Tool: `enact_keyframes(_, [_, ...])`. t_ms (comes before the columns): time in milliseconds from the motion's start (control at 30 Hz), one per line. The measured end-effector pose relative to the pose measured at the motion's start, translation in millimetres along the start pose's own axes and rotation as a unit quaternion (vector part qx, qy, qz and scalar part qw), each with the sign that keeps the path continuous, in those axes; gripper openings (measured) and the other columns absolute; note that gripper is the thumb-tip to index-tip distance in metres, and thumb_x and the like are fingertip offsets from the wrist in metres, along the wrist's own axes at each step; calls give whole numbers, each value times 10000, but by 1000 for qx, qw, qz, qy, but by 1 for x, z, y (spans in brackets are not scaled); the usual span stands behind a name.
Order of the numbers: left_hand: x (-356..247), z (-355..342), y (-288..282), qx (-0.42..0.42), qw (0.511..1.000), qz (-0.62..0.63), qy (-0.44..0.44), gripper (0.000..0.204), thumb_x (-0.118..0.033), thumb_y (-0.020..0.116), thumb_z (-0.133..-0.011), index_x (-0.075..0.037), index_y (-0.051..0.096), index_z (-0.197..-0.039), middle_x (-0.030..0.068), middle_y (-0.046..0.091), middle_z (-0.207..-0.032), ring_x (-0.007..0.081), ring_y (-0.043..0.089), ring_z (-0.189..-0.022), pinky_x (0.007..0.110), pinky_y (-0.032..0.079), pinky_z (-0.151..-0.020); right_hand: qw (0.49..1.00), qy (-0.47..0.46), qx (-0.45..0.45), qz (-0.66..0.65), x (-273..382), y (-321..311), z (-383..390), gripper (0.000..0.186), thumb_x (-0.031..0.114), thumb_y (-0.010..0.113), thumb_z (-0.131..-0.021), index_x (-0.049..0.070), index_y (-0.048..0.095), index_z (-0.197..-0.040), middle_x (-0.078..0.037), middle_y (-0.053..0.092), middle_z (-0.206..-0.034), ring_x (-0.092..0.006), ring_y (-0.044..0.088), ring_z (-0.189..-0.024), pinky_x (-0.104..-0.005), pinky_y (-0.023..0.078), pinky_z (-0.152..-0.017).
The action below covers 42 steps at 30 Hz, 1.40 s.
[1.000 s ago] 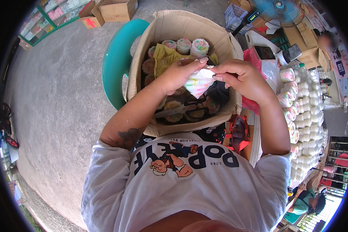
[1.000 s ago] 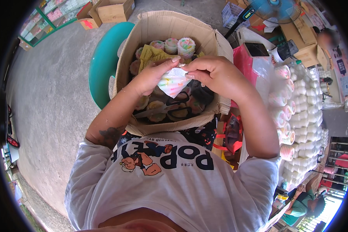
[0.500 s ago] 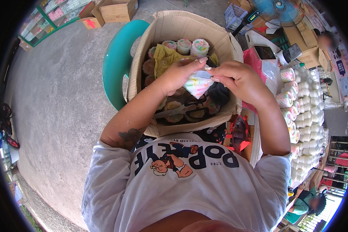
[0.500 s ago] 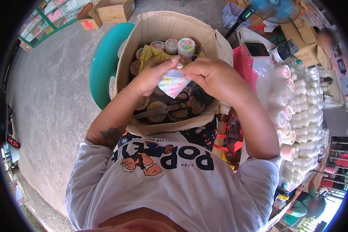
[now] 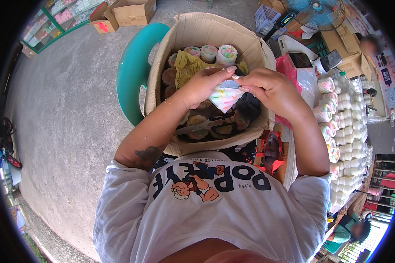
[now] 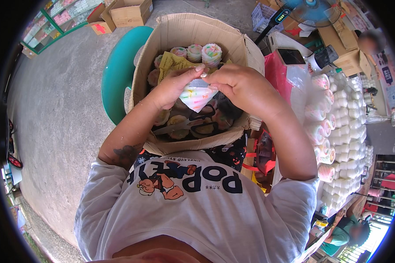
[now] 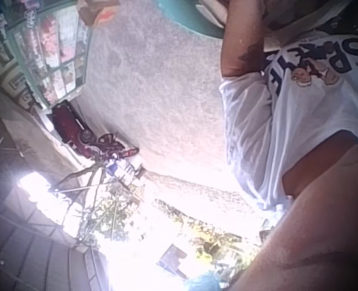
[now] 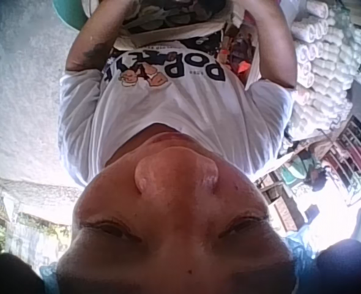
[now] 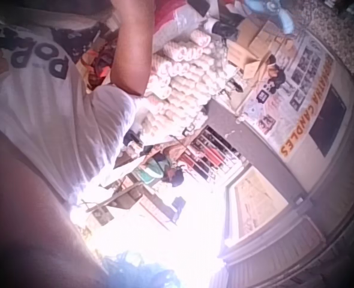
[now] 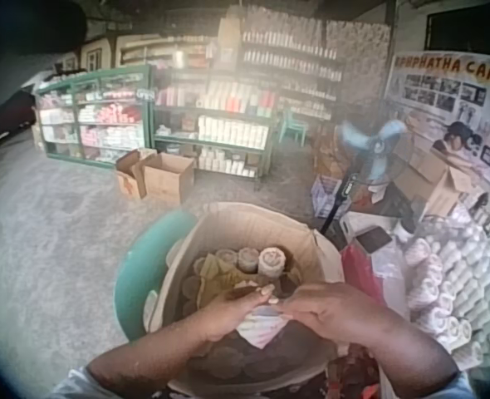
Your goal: The person repeatedly picks up small cylindrical candles from a cardboard box, uses a small knife to trim the top surface, wipes the candle with a cloth, and places it on a nearby table. The process is repeated for multiple candles throughout the clip.
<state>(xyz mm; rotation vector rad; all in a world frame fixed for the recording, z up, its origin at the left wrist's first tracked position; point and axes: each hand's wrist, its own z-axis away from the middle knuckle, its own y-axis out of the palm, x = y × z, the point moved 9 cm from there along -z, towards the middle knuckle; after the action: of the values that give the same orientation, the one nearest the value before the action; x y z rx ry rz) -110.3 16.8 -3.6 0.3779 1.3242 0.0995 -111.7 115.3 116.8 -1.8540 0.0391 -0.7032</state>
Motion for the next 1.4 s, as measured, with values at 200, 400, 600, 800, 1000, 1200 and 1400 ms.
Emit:
enact_keyframes(200, [-6, 4, 0, -26, 999, -8, 26, 533, -494, 591, -878, -21, 625, -1122, 79, 661, -979, 137, 625, -850, 270, 484, -760, 999, -19, 35, -7, -3, 5, 2, 204, 44, 651, -835, 54, 663, -1039, -73, 650, -877, -210, 621, -777, -301, 485, -675])
enact_keyframes(400, [-2, 3, 0, -20, 1000, 3, 9, 547, -480, 601, -876, 5, 617, -1128, 87, 660, -984, 136, 620, -847, 268, 481, -758, 952, 215, 47, -213, -36, 0, 11, 187, 82, 645, -864, 31, 649, -1045, -39, 668, -928, -134, 611, -786, -279, 498, -694])
enact_keyframes(600, [0, 1, 2, -11, 1000, -19, -5, 566, -490, 609, -868, 14, 615, -1126, 92, 659, -987, 133, 620, -842, 262, 481, -762, 1000, 6, -8, -14, -12, 0, 7, 155, 155, 649, -850, 75, 657, -983, -95, 658, -911, -277, 630, -835, -364, 498, -728])
enact_keyframes(800, [2, 0, -1, -13, 999, -31, -8, 562, -477, 606, -875, -14, 579, -1192, 88, 640, -1056, 150, 627, -914, 282, 487, -787, 1000, 6, 1, -8, -7, 0, 6, 142, 143, 641, -846, 77, 653, -970, -99, 645, -910, -301, 620, -855, -384, 493, -733])
enact_keyframes(1000, [5, -2, -1, -10, 1000, -22, -15, 554, -469, 602, -879, -19, 574, -1202, 89, 642, -1059, 151, 629, -913, 283, 488, -792, 1000, -4, 4, 8, -4, 1, 5, 138, 115, 633, -838, 83, 654, -971, -95, 643, -915, -297, 621, -858, -386, 496, -732])
enact_keyframes(1200, [3, -1, 0, -7, 1000, -15, -2, 548, -469, 604, -877, -20, 581, -1191, 86, 643, -1055, 152, 629, -915, 281, 486, -795, 1000, -3, 9, 18, -3, 1, 5, 147, 106, 633, -830, 86, 656, -974, -92, 643, -923, -293, 623, -861, -381, 499, -731])
enact_keyframes(1400, [5, 0, 1, 4, 999, -24, -23, 544, -467, 606, -877, -19, 584, -1184, 88, 643, -1054, 150, 628, -916, 279, 485, -793, 1000, -16, 25, 11, -4, 4, 4, 134, 109, 632, -833, 86, 660, -962, -89, 644, -919, -292, 619, -862, -375, 495, -732])
